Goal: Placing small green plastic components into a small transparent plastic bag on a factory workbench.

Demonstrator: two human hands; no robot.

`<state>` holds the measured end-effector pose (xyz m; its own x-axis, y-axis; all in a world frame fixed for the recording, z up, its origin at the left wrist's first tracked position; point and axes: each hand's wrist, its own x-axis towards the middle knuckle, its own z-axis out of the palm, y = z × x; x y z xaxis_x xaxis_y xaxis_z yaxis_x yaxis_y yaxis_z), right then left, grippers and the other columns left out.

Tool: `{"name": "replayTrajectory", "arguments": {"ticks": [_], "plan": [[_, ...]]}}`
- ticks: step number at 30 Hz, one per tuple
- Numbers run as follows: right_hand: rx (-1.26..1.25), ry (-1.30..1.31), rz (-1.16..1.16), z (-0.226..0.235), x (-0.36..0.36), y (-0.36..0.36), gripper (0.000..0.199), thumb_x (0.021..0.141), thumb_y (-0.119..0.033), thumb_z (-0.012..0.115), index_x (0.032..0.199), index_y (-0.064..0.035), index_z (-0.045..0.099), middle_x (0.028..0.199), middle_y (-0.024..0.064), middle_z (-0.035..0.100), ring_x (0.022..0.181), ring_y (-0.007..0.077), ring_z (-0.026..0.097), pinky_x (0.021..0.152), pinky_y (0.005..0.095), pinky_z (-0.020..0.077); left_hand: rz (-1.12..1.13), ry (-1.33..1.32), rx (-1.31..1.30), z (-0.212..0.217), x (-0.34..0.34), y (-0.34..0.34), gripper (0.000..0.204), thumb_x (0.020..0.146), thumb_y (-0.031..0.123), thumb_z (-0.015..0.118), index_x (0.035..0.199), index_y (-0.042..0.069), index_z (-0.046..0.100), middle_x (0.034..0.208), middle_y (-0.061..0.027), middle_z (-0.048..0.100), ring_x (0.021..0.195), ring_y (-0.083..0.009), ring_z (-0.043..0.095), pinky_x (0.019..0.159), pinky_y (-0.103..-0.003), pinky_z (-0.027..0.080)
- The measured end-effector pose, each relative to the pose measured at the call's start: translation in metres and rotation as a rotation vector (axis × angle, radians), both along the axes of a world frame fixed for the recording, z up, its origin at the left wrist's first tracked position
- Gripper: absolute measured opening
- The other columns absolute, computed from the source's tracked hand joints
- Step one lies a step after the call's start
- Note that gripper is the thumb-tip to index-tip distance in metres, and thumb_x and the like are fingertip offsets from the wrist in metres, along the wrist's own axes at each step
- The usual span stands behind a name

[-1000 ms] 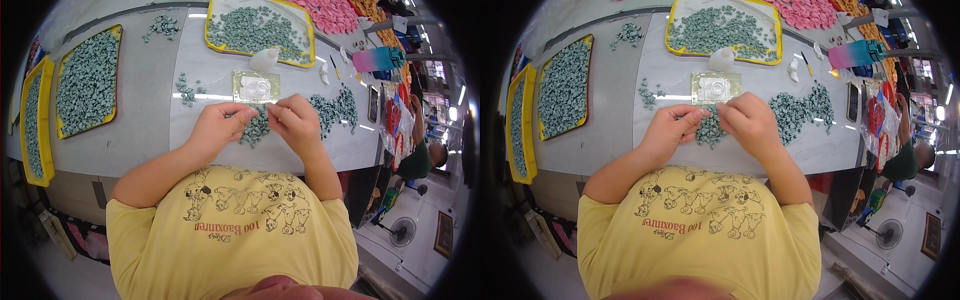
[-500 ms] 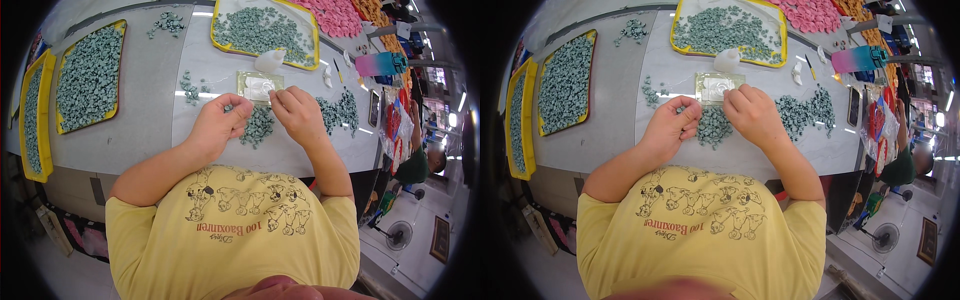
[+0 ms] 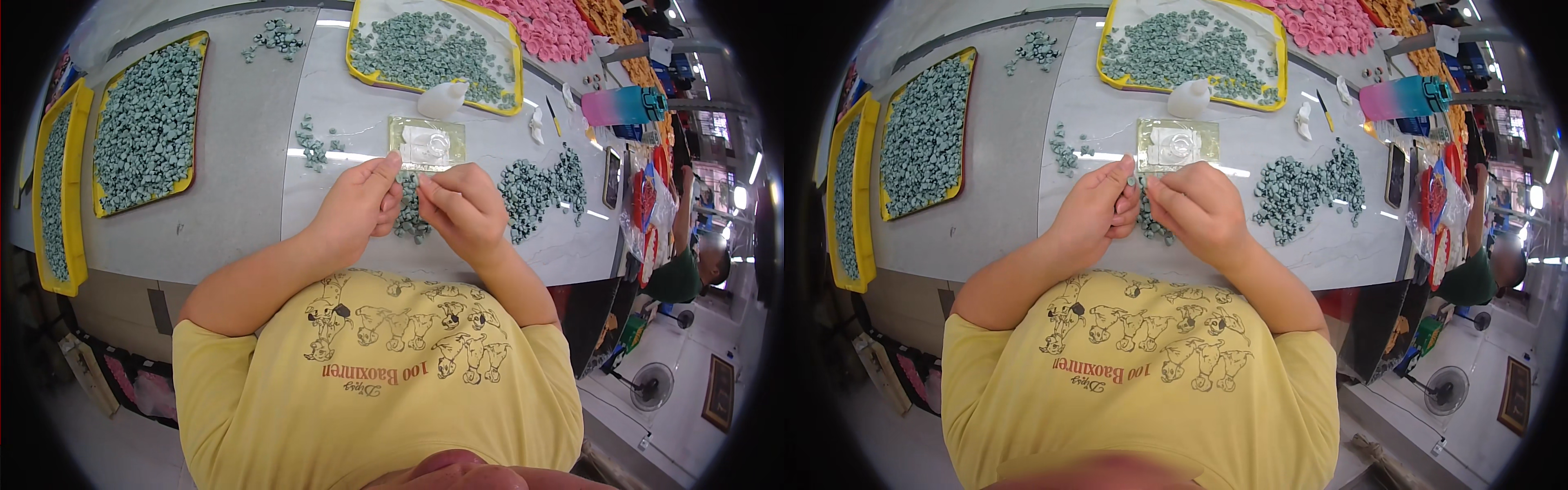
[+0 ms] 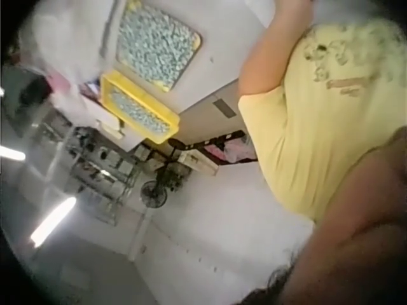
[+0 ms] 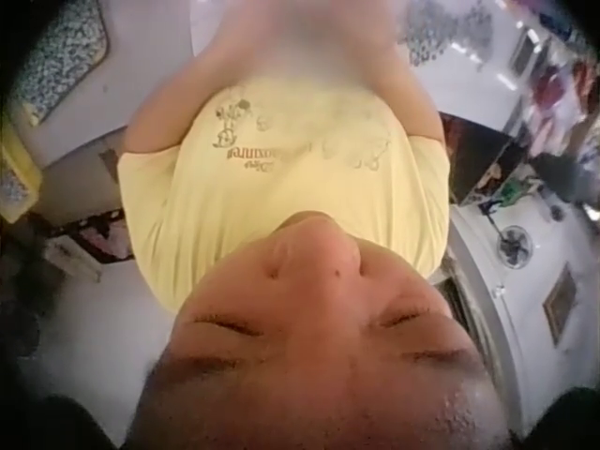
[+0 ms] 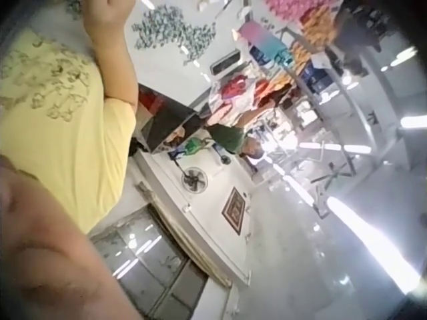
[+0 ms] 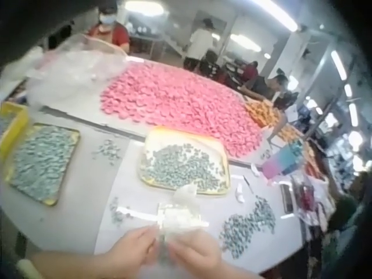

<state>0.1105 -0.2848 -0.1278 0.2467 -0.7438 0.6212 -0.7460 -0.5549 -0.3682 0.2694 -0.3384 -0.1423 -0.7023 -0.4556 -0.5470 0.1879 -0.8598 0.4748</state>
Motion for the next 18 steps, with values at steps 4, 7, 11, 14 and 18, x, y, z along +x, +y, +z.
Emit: {"name": "replayTrajectory", "arguments": {"ticks": [4, 7, 11, 14, 18], "plan": [[-0.071, 0.073, 0.026, -0.0027, 0.0002, -0.0010, 0.026, 0.058, 0.005, 0.072, 0.082, 0.0018, 0.063, 0.076, 0.0075, 0.059, 0.063, 0.0200, 0.056, 0.051, 0.0274, 0.0438, -0.002, -0.017, 0.009, 0.0042, -0.0005, 0.0004, 0.034, 0.094, 0.036, 0.045, 0.072, 0.011, 0.038, 0.057, 0.0044, 0.033, 0.045, -0.0050, 0.027, 0.040, -0.021, 0.019], [-0.122, 0.131, 0.052, -0.0033, 0.0012, -0.0025, 0.028, 0.056, 0.002, 0.072, 0.083, 0.0024, 0.063, 0.078, 0.0075, 0.059, 0.063, 0.0203, 0.056, 0.051, 0.0275, 0.0442, -0.022, -0.024, -0.007, 0.0058, 0.0014, -0.0003, 0.036, 0.094, 0.036, 0.045, 0.069, 0.012, 0.037, 0.055, 0.0046, 0.033, 0.044, -0.0051, 0.027, 0.040, -0.022, 0.019], [-0.147, 0.174, 0.060, -0.0039, 0.0034, -0.0052, 0.028, 0.056, 0.000, 0.072, 0.083, 0.0029, 0.064, 0.078, 0.0074, 0.059, 0.063, 0.0202, 0.056, 0.051, 0.0275, 0.0448, -0.029, -0.035, -0.022, 0.0057, 0.0038, -0.0008, 0.037, 0.094, 0.036, 0.045, 0.067, 0.012, 0.037, 0.054, 0.0047, 0.033, 0.043, -0.0053, 0.027, 0.040, -0.022, 0.019], [-0.154, 0.194, 0.073, -0.0051, 0.0049, -0.0055, 0.027, 0.056, 0.001, 0.072, 0.082, 0.0033, 0.064, 0.079, 0.0078, 0.059, 0.063, 0.0205, 0.055, 0.051, 0.0279, 0.0450, -0.012, -0.053, -0.023, 0.0057, 0.0037, -0.0006, 0.038, 0.093, 0.037, 0.046, 0.066, 0.012, 0.038, 0.054, 0.0048, 0.032, 0.044, -0.0052, 0.027, 0.040, -0.022, 0.020], [-0.182, 0.192, 0.071, -0.0106, 0.0083, -0.0018, 0.024, 0.058, 0.002, 0.071, 0.080, 0.0042, 0.063, 0.079, 0.0091, 0.059, 0.063, 0.0217, 0.054, 0.051, 0.0288, 0.0454, -0.002, -0.046, -0.062, 0.0048, 0.0033, 0.0032, 0.034, 0.093, 0.036, 0.046, 0.071, 0.010, 0.042, 0.055, 0.0050, 0.033, 0.045, -0.0048, 0.029, 0.041, -0.021, 0.021]]}}
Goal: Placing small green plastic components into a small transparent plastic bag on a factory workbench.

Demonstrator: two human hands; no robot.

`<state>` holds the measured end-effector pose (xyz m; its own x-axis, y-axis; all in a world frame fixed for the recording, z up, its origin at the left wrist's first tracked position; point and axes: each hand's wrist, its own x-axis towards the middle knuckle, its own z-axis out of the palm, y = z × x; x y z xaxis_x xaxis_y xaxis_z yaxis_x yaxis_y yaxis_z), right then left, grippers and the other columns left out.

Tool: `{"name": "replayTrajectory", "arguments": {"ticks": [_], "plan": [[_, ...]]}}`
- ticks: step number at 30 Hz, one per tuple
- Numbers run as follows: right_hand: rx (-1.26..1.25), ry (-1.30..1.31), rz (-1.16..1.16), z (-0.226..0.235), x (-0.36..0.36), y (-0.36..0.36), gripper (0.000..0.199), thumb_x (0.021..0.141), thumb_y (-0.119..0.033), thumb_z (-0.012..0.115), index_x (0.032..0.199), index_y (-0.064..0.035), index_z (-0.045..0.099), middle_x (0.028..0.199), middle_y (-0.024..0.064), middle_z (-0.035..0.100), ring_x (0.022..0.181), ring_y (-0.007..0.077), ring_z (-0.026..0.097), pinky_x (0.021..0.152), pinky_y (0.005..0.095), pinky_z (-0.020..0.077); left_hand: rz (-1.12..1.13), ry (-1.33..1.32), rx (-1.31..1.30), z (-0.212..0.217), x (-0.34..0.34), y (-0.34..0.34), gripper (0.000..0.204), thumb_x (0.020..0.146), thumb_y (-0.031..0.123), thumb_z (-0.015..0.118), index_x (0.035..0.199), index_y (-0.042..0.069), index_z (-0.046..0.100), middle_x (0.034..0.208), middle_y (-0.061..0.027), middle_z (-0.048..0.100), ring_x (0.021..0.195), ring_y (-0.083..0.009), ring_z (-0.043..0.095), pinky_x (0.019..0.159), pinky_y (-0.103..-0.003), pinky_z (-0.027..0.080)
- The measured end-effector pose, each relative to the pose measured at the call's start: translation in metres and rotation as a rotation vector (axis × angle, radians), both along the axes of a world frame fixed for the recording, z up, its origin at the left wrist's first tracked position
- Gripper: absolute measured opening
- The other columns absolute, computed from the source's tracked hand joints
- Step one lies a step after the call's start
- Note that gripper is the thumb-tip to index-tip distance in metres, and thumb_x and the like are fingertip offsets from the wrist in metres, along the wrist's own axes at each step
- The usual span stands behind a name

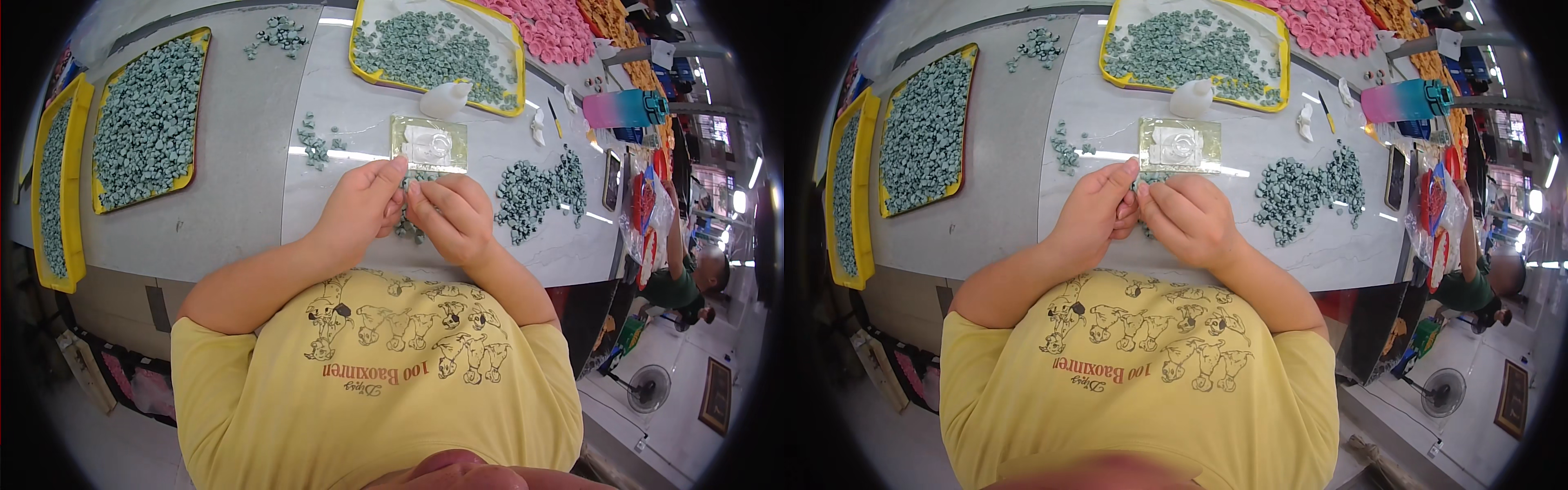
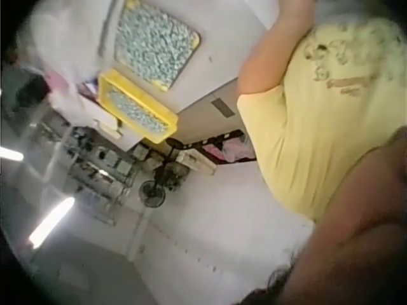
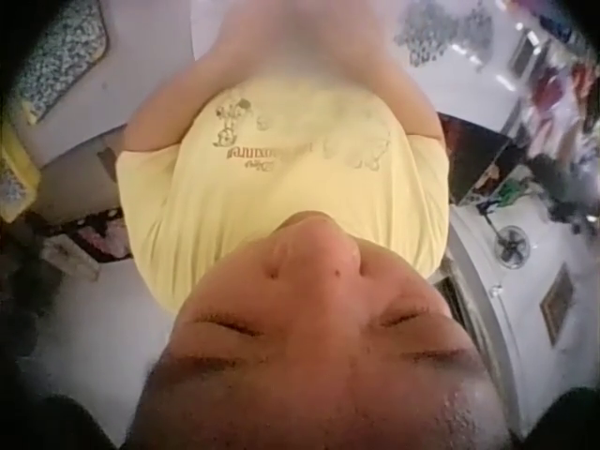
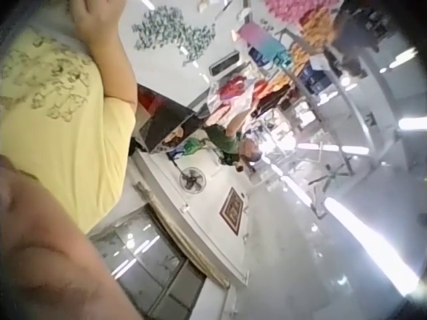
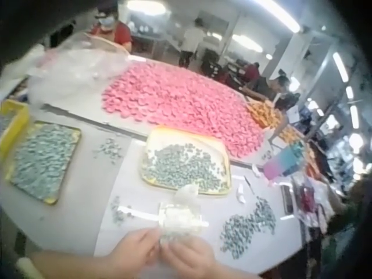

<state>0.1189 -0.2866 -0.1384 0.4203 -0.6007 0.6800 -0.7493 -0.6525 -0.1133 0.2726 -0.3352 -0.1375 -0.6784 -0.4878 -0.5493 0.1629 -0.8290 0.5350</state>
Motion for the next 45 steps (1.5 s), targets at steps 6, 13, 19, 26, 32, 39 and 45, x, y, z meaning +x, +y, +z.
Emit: {"name": "replayTrajectory", "arguments": {"ticks": [6, 13, 19, 26, 32, 39, 45], "plan": [[-0.021, -0.048, -0.018, -0.005, 0.002, 0.005, 0.020, 0.062, 0.002, 0.071, 0.080, 0.0039, 0.063, 0.080, 0.0099, 0.059, 0.064, 0.0214, 0.055, 0.053, 0.0291, 0.0462, 0.053, -0.052, -0.232, -0.005, -0.003, 0.007, 0.027, 0.094, 0.032, 0.046, 0.082, 0.008, 0.048, 0.059, 0.0051, 0.037, 0.047, -0.0036, 0.031, 0.043, -0.019, 0.024], [0.503, -0.306, 0.008, 0.022, -0.037, 0.008, 0.023, 0.067, 0.006, 0.067, 0.088, -0.0008, 0.065, 0.084, 0.0086, 0.063, 0.068, 0.0225, 0.059, 0.060, 0.0298, 0.0481, -0.043, -0.180, -0.385, -0.005, -0.014, 0.005, 0.034, 0.094, 0.034, 0.046, 0.076, 0.005, 0.049, 0.061, 0.0029, 0.043, 0.050, -0.0046, 0.035, 0.046, -0.021, 0.031], [0.839, 0.037, -0.514, 0.027, -0.099, 0.029, 0.020, 0.073, 0.001, 0.062, 0.092, -0.0026, 0.064, 0.086, 0.0103, 0.062, 0.075, 0.0271, 0.059, 0.065, 0.0320, 0.0476, -0.242, -0.234, -0.380, -0.004, -0.016, 0.007, 0.035, 0.095, 0.035, 0.043, 0.077, 0.005, 0.047, 0.058, 0.0035, 0.039, 0.046, -0.0045, 0.031, 0.042, -0.020, 0.026], [0.971, 0.220, -0.717, 0.026, -0.097, 0.044, 0.016, 0.073, -0.004, 0.062, 0.089, -0.0006, 0.063, 0.083, 0.0120, 0.060, 0.078, 0.0294, 0.058, 0.069, 0.0338, 0.0470, -0.120, 0.023, -0.093, -0.011, -0.016, 0.005, 0.026, 0.094, 0.027, 0.043, 0.091, 0.003, 0.051, 0.073, 0.0006, 0.044, 0.057, -0.0058, 0.037, 0.051, -0.022, 0.033], [0.942, -0.030, -0.645, 0.018, -0.088, 0.039, 0.017, 0.072, 0.001, 0.060, 0.089, -0.0007, 0.063, 0.081, 0.0093, 0.059, 0.069, 0.0225, 0.059, 0.064, 0.0293, 0.0472, -0.090, 0.083, 0.007, -0.006, -0.016, 0.006, 0.018, 0.093, 0.016, 0.045, 0.097, 0.001, 0.053, 0.076, 0.0006, 0.045, 0.058, -0.0052, 0.036, 0.050, -0.020, 0.032], [0.779, -0.360, -0.430, 0.038, -0.036, 0.017, 0.020, 0.069, 0.005, 0.062, 0.087, -0.0029, 0.062, 0.082, 0.0057, 0.062, 0.070, 0.0143, 0.060, 0.063, 0.0258, 0.0474, -0.192, 0.085, -0.035, -0.005, -0.011, 0.001, 0.023, 0.094, 0.020, 0.047, 0.099, -0.001, 0.055, 0.078, -0.0001, 0.046, 0.058, -0.0051, 0.036, 0.050, -0.019, 0.030], [0.525, -0.316, -0.240, 0.022, -0.018, 0.008, 0.023, 0.065, 0.004, 0.070, 0.086, -0.0031, 0.062, 0.092, 0.0067, 0.065, 0.083, 0.0185, 0.062, 0.070, 0.0262, 0.0483, -0.062, 0.186, 0.132, -0.007, -0.012, -0.001, 0.022, 0.092, 0.021, 0.049, 0.099, 0.002, 0.056, 0.076, 0.0005, 0.047, 0.058, -0.0052, 0.038, 0.051, -0.019, 0.032]]}}
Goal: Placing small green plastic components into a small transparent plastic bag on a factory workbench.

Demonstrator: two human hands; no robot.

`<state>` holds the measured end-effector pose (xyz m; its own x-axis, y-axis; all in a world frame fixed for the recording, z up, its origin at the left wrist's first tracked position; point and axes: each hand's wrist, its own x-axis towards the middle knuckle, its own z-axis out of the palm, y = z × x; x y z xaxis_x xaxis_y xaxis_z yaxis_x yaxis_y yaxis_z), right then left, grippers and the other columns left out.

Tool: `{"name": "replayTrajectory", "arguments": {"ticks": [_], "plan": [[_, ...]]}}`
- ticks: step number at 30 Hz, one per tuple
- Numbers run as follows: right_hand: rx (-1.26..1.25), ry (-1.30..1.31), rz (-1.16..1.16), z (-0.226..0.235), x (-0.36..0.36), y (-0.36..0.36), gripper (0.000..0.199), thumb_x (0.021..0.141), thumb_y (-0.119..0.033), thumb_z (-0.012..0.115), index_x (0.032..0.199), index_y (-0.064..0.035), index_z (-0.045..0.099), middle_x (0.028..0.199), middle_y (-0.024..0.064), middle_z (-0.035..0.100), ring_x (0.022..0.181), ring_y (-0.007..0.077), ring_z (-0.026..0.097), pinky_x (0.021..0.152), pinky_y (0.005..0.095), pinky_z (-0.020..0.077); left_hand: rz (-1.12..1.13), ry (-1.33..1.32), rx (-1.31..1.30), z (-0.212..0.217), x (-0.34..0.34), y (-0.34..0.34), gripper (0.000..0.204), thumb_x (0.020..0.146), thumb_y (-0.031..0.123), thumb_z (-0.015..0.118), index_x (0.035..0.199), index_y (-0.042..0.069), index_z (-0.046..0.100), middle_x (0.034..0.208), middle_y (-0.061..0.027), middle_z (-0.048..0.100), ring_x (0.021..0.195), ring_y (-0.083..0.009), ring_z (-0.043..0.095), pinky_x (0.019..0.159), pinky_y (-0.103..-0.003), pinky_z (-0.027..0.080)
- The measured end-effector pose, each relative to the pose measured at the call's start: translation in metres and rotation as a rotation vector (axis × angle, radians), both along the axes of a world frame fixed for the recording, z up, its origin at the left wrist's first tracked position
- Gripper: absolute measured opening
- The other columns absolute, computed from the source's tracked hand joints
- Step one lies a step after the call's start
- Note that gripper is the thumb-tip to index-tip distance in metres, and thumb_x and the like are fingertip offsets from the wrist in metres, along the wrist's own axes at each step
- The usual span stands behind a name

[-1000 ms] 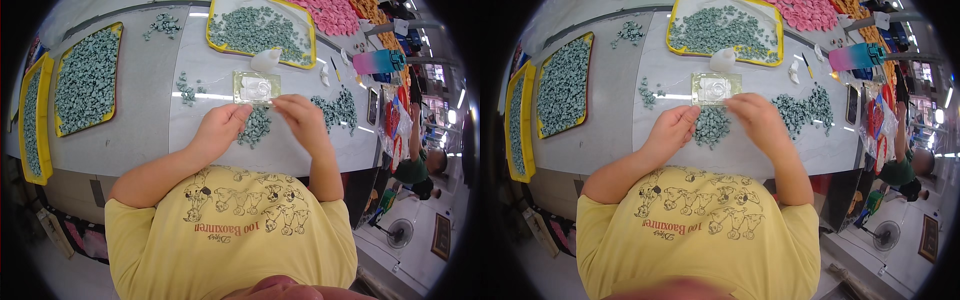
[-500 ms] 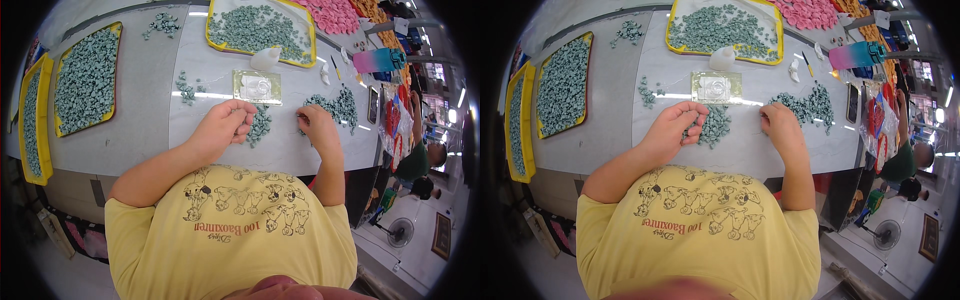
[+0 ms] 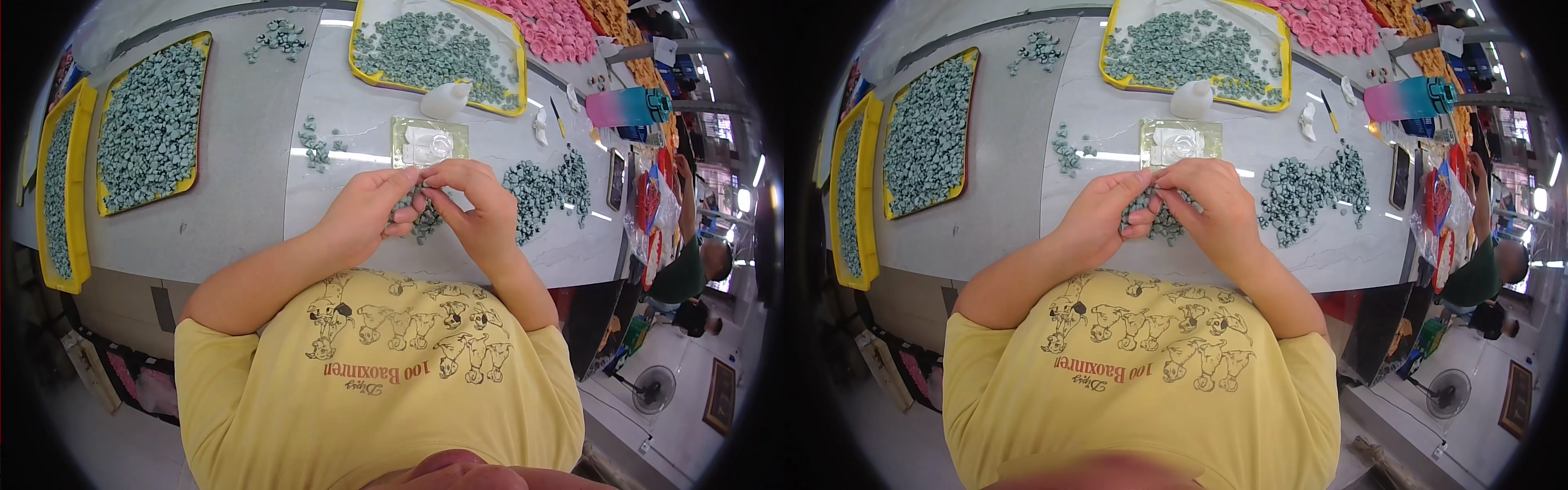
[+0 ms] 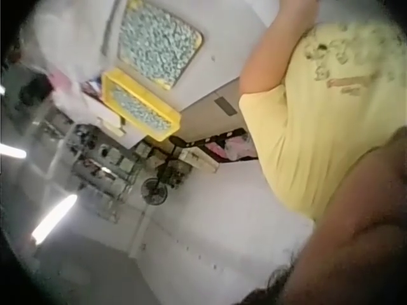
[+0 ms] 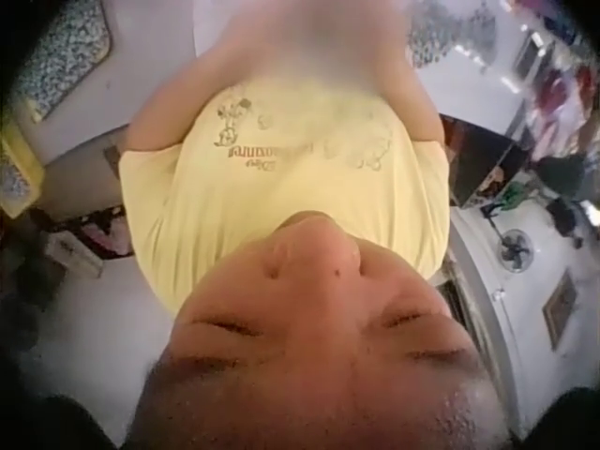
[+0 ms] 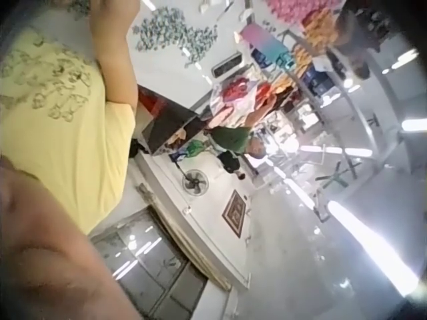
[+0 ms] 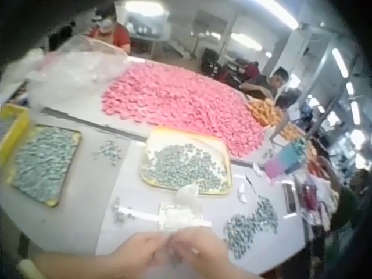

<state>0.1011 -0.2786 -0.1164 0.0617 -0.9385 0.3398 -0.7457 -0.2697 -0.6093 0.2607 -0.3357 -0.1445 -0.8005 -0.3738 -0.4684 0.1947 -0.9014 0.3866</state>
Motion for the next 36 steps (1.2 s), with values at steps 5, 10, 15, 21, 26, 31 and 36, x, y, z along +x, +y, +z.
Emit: {"name": "replayTrajectory", "arguments": {"ticks": [5, 10, 15, 21, 26, 31, 36], "plan": [[-0.101, 0.064, -0.026, -0.011, 0.002, -0.003, 0.024, 0.064, 0.004, 0.071, 0.085, -0.0042, 0.064, 0.084, 0.0053, 0.064, 0.079, 0.0197, 0.060, 0.068, 0.0282, 0.0480, 0.064, -0.071, -0.170, -0.009, 0.002, -0.003, 0.020, 0.091, 0.020, 0.052, 0.099, 0.001, 0.054, 0.075, -0.0001, 0.049, 0.058, -0.0051, 0.039, 0.051, -0.019, 0.033], [-0.038, 0.087, -0.050, -0.011, 0.001, 0.000, 0.025, 0.061, 0.005, 0.072, 0.084, -0.0038, 0.065, 0.081, 0.0061, 0.062, 0.074, 0.0195, 0.058, 0.063, 0.0294, 0.0469, 0.039, -0.112, -0.200, -0.010, 0.001, -0.006, 0.018, 0.090, 0.017, 0.053, 0.096, 0.000, 0.056, 0.075, -0.0010, 0.051, 0.057, -0.0047, 0.038, 0.051, -0.019, 0.033], [-0.174, 0.286, 0.043, -0.011, -0.019, -0.008, 0.029, 0.060, 0.006, 0.071, 0.086, -0.0019, 0.063, 0.079, 0.0057, 0.059, 0.068, 0.0210, 0.055, 0.058, 0.0299, 0.0440, 0.027, -0.096, -0.155, -0.010, -0.001, -0.005, 0.017, 0.090, 0.013, 0.052, 0.098, -0.001, 0.057, 0.079, -0.0027, 0.052, 0.057, -0.0047, 0.038, 0.051, -0.020, 0.033], [-0.201, 0.512, 0.082, -0.012, -0.031, -0.018, 0.030, 0.060, 0.003, 0.070, 0.089, -0.0007, 0.062, 0.079, 0.0050, 0.058, 0.069, 0.0208, 0.055, 0.063, 0.0321, 0.0435, 0.070, -0.138, -0.180, -0.011, 0.001, -0.006, 0.020, 0.089, 0.011, 0.052, 0.104, -0.002, 0.056, 0.087, -0.0066, 0.056, 0.056, -0.0053, 0.038, 0.049, -0.020, 0.033], [-0.178, 0.602, 0.147, -0.012, -0.026, -0.023, 0.029, 0.061, 0.000, 0.068, 0.090, -0.0007, 0.062, 0.080, 0.0043, 0.058, 0.071, 0.0206, 0.055, 0.064, 0.0328, 0.0442, 0.077, -0.106, -0.118, -0.012, 0.006, -0.009, 0.019, 0.089, 0.010, 0.052, 0.104, -0.002, 0.052, 0.089, -0.0098, 0.058, 0.055, -0.0059, 0.038, 0.048, -0.020, 0.032], [-0.148, 0.621, 0.171, -0.011, -0.019, -0.024, 0.031, 0.059, 0.001, 0.069, 0.090, -0.0004, 0.062, 0.081, 0.0039, 0.058, 0.071, 0.0206, 0.055, 0.066, 0.0332, 0.0451, 0.110, -0.103, -0.118, -0.013, 0.009, -0.009, 0.019, 0.088, 0.011, 0.055, 0.102, -0.001, 0.052, 0.087, -0.0093, 0.059, 0.054, -0.0059, 0.037, 0.048, -0.021, 0.032], [-0.123, 0.171, -0.064, -0.018, -0.009, -0.019, 0.020, 0.065, 0.005, 0.069, 0.083, -0.0012, 0.063, 0.076, 0.0060, 0.061, 0.067, 0.0195, 0.058, 0.060, 0.0284, 0.0458, 0.110, -0.111, -0.119, -0.015, 0.009, -0.008, 0.019, 0.087, 0.013, 0.058, 0.099, -0.001, 0.052, 0.084, -0.0073, 0.057, 0.056, -0.0060, 0.038, 0.050, -0.020, 0.033]]}}
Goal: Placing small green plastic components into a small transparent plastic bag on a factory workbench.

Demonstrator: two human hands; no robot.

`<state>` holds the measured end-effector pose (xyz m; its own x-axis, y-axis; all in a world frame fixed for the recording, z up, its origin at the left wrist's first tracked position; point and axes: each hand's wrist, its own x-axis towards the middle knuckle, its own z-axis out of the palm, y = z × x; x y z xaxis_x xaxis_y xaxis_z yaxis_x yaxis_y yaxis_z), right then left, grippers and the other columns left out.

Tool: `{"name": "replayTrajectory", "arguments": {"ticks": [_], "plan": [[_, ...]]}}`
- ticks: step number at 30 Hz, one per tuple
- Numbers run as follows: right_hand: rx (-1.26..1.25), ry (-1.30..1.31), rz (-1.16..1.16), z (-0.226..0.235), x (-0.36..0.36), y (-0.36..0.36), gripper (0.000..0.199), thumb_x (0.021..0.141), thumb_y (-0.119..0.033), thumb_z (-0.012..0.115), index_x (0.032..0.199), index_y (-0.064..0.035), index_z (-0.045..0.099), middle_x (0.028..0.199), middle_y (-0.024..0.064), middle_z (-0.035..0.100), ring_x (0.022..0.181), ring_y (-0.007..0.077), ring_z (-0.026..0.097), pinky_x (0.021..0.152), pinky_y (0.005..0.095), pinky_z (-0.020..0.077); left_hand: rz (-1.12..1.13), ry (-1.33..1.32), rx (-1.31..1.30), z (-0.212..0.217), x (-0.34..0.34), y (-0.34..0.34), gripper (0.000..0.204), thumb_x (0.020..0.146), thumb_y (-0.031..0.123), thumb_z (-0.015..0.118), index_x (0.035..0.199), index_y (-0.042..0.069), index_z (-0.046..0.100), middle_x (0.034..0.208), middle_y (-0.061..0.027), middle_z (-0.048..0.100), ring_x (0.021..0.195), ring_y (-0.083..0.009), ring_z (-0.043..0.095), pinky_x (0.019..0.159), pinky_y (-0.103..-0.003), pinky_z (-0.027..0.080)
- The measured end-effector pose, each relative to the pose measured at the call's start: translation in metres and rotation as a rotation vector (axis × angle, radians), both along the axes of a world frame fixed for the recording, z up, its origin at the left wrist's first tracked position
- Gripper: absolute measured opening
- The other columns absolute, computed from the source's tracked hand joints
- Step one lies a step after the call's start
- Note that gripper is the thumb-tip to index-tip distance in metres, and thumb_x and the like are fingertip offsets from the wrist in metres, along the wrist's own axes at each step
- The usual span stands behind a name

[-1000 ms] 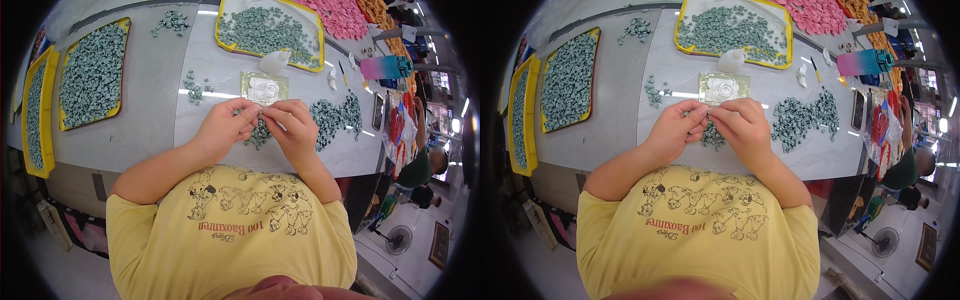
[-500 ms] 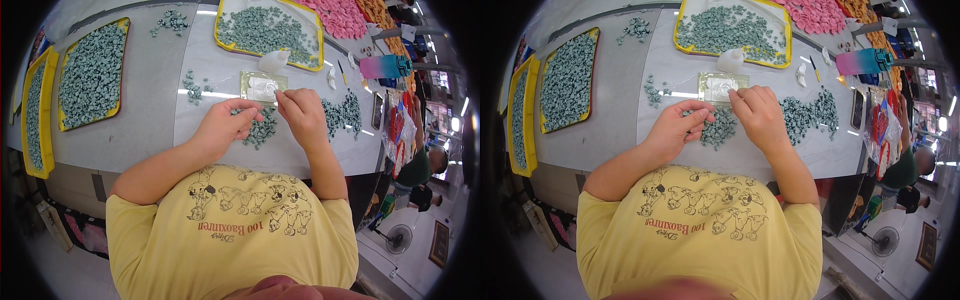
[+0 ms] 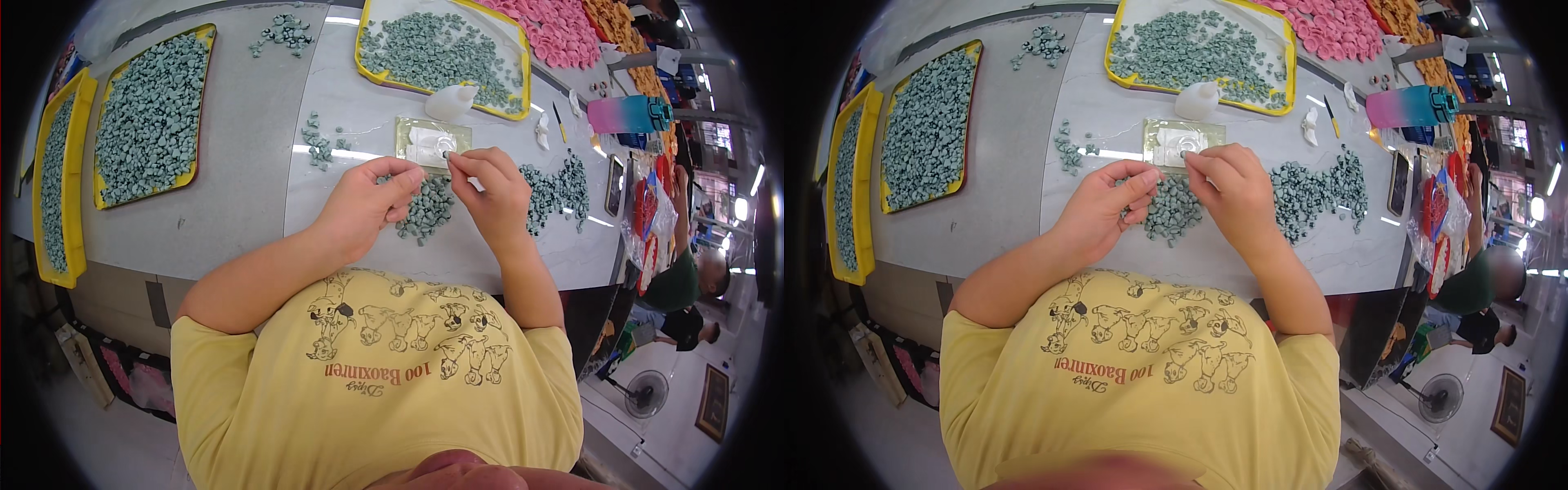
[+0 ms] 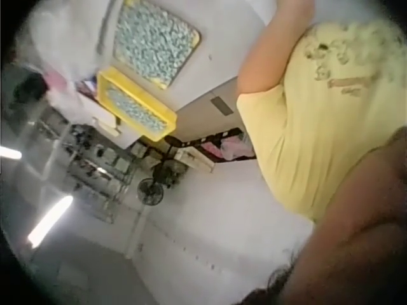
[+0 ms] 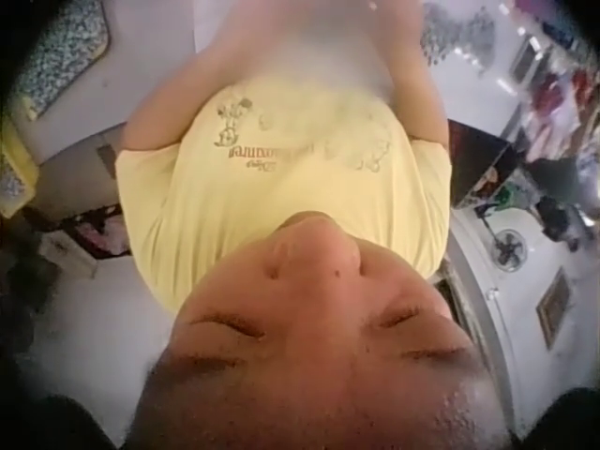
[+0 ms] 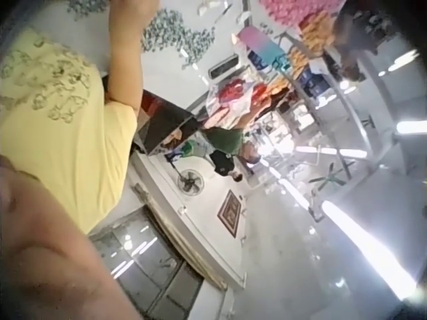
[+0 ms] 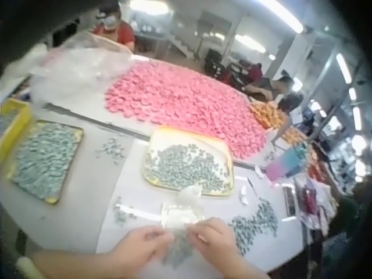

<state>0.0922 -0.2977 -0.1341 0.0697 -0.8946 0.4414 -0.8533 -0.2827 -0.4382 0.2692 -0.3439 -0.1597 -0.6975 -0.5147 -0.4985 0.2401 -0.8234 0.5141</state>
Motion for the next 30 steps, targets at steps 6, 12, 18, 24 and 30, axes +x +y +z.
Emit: {"name": "replayTrajectory", "arguments": {"ticks": [6, 12, 18, 24, 30], "plan": [[0.050, -0.247, -0.047, -0.002, 0.011, 0.012, 0.017, 0.066, 0.006, 0.068, 0.081, -0.0020, 0.063, 0.076, 0.0074, 0.063, 0.066, 0.0170, 0.059, 0.057, 0.0242, 0.0459, 0.071, 0.054, 0.086, 0.002, -0.002, 0.002, 0.017, 0.089, 0.012, 0.054, 0.100, 0.000, 0.049, 0.082, -0.0058, 0.053, 0.060, -0.0067, 0.040, 0.051, -0.021, 0.034], [-0.055, -0.163, 0.016, -0.003, 0.010, 0.018, 0.021, 0.063, 0.008, 0.069, 0.081, -0.0004, 0.063, 0.075, 0.0083, 0.062, 0.065, 0.0182, 0.059, 0.057, 0.0251, 0.0465, 0.013, 0.074, 0.121, 0.005, -0.005, 0.006, 0.011, 0.093, 0.016, 0.045, 0.093, 0.004, 0.045, 0.078, -0.0031, 0.049, 0.058, -0.0077, 0.038, 0.050, -0.021, 0.032], [-0.177, -0.097, 0.127, -0.002, 0.012, 0.018, 0.025, 0.059, 0.011, 0.070, 0.081, 0.0017, 0.063, 0.075, 0.0093, 0.060, 0.063, 0.0204, 0.057, 0.054, 0.0267, 0.0454, -0.072, 0.144, 0.174, 0.012, -0.002, 0.006, 0.016, 0.095, 0.022, 0.041, 0.088, 0.008, 0.042, 0.072, -0.0005, 0.043, 0.054, -0.0071, 0.033, 0.046, -0.022, 0.026], [-0.220, -0.061, 0.185, 0.002, 0.016, 0.016, 0.025, 0.058, 0.010, 0.071, 0.080, 0.0019, 0.062, 0.074, 0.0088, 0.059, 0.062, 0.0202, 0.056, 0.053, 0.0274, 0.0436, -0.135, 0.157, 0.179, 0.010, 0.001, 0.004, 0.022, 0.095, 0.024, 0.039, 0.080, 0.009, 0.039, 0.065, 0.0019, 0.039, 0.049, -0.0058, 0.029, 0.042, -0.021, 0.022], [-0.212, -0.034, 0.222, 0.002, 0.018, 0.015, 0.026, 0.057, 0.006, 0.074, 0.079, 0.0012, 0.062, 0.075, 0.0077, 0.058, 0.062, 0.0198, 0.055, 0.053, 0.0281, 0.0431, -0.148, 0.159, 0.161, 0.011, 0.003, 0.003, 0.024, 0.096, 0.026, 0.040, 0.079, 0.009, 0.040, 0.064, 0.0030, 0.039, 0.049, -0.0052, 0.029, 0.042, -0.021, 0.022]]}}
